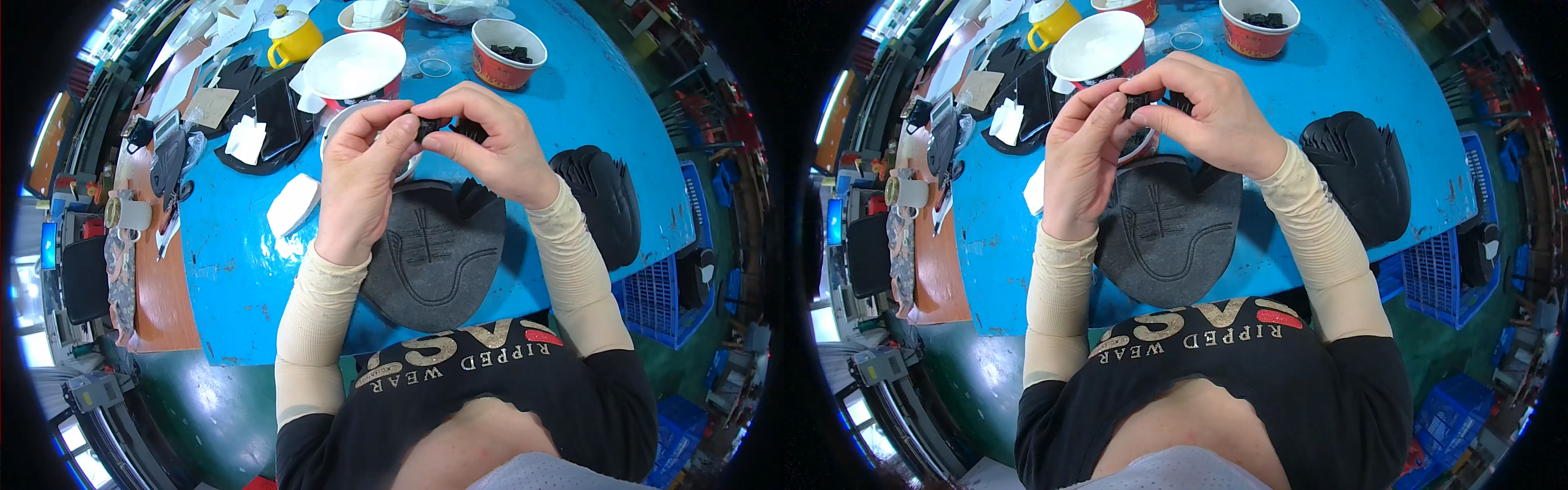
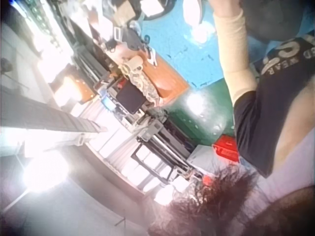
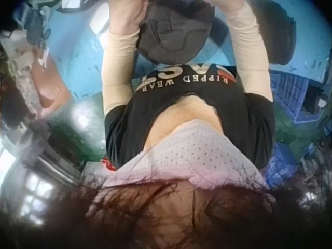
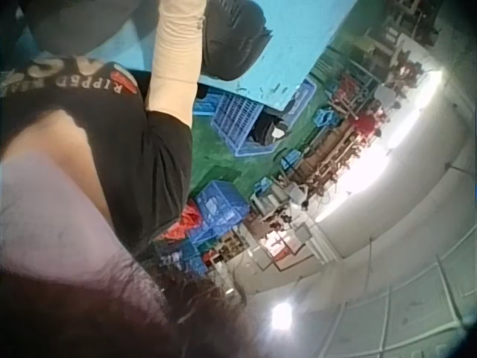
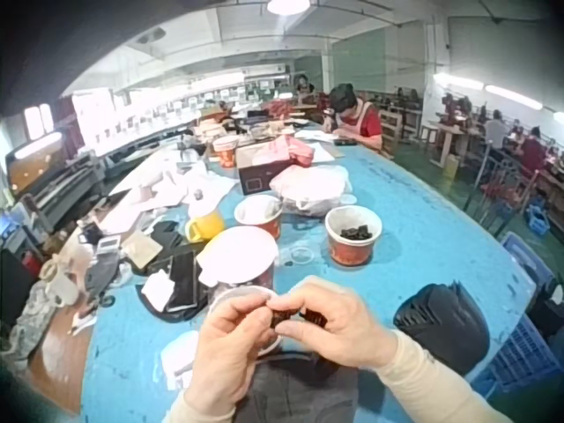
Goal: The person assembles small black plastic pieces by interlocking them together by hand.
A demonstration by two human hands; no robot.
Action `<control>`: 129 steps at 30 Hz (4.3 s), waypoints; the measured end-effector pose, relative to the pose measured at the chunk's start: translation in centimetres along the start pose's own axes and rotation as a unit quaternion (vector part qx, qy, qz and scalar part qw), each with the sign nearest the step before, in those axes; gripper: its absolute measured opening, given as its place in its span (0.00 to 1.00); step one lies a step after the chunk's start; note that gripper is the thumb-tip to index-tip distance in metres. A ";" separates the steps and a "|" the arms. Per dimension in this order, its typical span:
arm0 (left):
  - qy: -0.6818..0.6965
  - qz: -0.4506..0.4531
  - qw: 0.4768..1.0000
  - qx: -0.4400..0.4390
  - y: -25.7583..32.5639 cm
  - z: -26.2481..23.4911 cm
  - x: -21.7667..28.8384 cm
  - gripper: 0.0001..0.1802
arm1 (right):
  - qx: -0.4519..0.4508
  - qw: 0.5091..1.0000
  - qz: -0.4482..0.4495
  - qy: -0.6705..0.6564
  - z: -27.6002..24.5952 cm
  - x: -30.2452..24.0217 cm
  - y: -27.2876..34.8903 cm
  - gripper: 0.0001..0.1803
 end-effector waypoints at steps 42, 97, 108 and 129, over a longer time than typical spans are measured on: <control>0.000 -0.048 0.999 -0.021 0.7 0.5 -0.2 0.15 | -0.005 0.997 0.080 0.006 0.7 1.4 0.5 0.20; -0.160 0.200 0.967 0.010 1.8 1.1 2.2 0.08 | 0.025 0.837 0.380 -0.393 0.3 0.9 0.8 0.08; -0.071 0.150 0.986 -0.009 1.7 1.4 2.0 0.10 | 0.037 0.837 0.380 -0.392 0.3 1.1 0.8 0.08; -0.274 0.393 0.874 0.075 1.8 0.6 2.3 0.03 | 0.044 0.897 0.311 -0.312 0.7 -0.1 0.6 0.16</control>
Point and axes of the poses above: each hand's wrist, its own y-axis away from the middle knuckle, its own z-axis out of the palm, x = y × z, the point moved 4 cm from there along -y, towards the middle knuckle, and after that the axes turned 11 degrees about x, right-handed, at the moved point
